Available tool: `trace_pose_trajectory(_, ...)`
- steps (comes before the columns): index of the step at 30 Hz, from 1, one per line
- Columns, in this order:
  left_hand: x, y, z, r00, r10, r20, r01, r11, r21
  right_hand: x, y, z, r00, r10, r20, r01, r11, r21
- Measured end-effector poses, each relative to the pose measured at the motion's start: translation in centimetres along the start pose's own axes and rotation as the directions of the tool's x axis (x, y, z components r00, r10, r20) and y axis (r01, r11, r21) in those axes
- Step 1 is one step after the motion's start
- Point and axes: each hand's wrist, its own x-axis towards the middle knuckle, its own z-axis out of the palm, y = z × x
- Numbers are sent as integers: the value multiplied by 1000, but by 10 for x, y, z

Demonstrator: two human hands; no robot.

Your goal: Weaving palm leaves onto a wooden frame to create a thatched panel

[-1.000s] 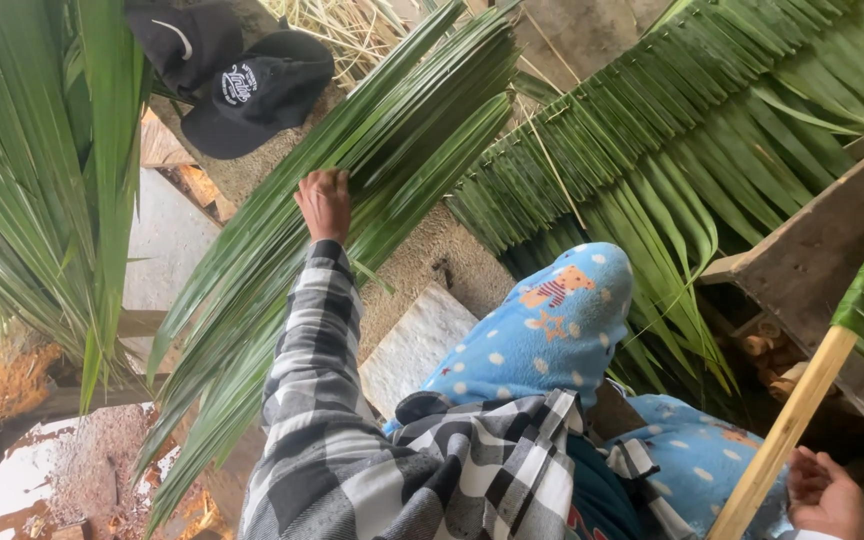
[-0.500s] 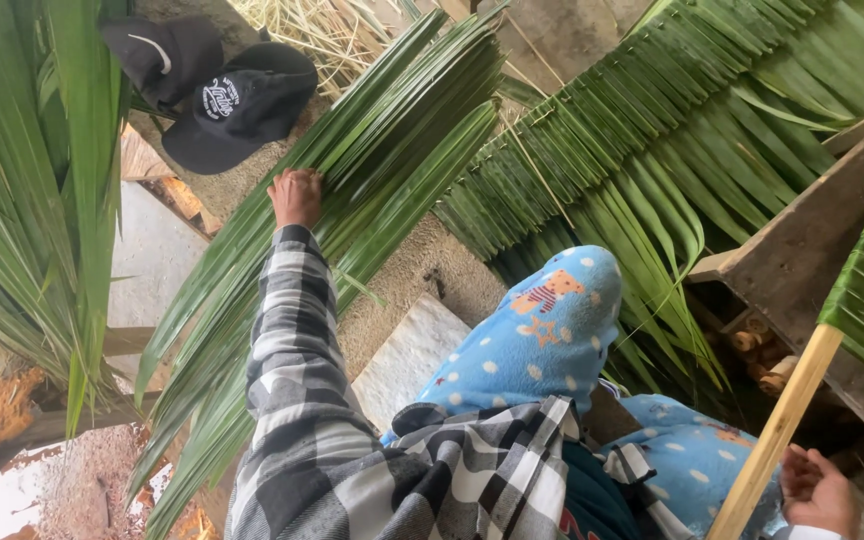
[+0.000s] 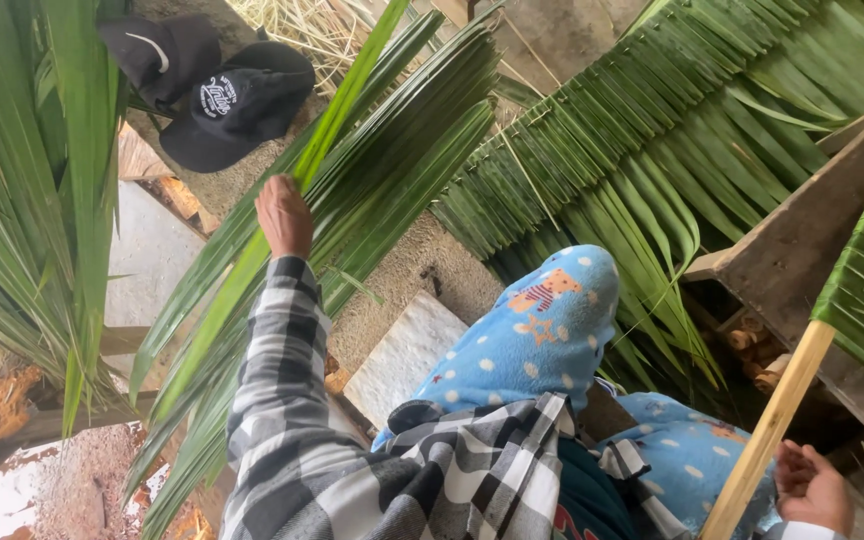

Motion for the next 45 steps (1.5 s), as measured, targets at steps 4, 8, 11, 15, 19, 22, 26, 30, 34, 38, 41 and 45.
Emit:
trace_pose_trajectory(4,-41,18,-16,995,96,-7,-96,995,-8,13,5,-9,999,1,41,-1,1000,-8)
trace_pose_trajectory(8,-93,38,-42,961,277,10,-277,960,-35,-11,-5,9,1000,2,3,-2,1000,-4)
trace_pose_trajectory(11,-126,36,-45,953,284,106,-285,958,-8,-13,-6,10,1000,-4,14,4,1000,7)
trace_pose_trajectory(15,-128,47,-52,949,179,260,-164,983,-78,-13,-6,9,1000,6,-8,-6,1000,-6)
trace_pose_trajectory(19,-111,38,-38,910,110,399,-77,992,-99,-2,-2,2,999,-3,53,2,1000,5)
trace_pose_trajectory(22,-91,39,-42,834,105,542,-59,993,-101,0,-2,-2,997,1,72,-2,1000,7)
trace_pose_trajectory(26,-66,39,-51,643,-24,765,205,969,-142,0,-2,-1,996,6,90,-8,1000,29)
trace_pose_trajectory(30,-57,34,-59,599,-36,800,320,927,-197,-8,-5,5,998,23,50,-25,999,40)
trace_pose_trajectory(34,-53,36,-59,574,-49,818,334,926,-179,-7,-3,1,997,22,78,-25,999,36)
trace_pose_trajectory(38,-61,45,-53,639,-70,766,249,961,-120,-40,-16,24,1000,-2,11,2,1000,7)
trace_pose_trajectory(41,-70,40,-44,728,-5,685,105,989,-104,-21,-8,10,997,-19,79,22,999,-37)
trace_pose_trajectory(45,-71,38,-49,739,9,673,116,983,-140,-28,-12,15,997,0,72,-1,1000,7)
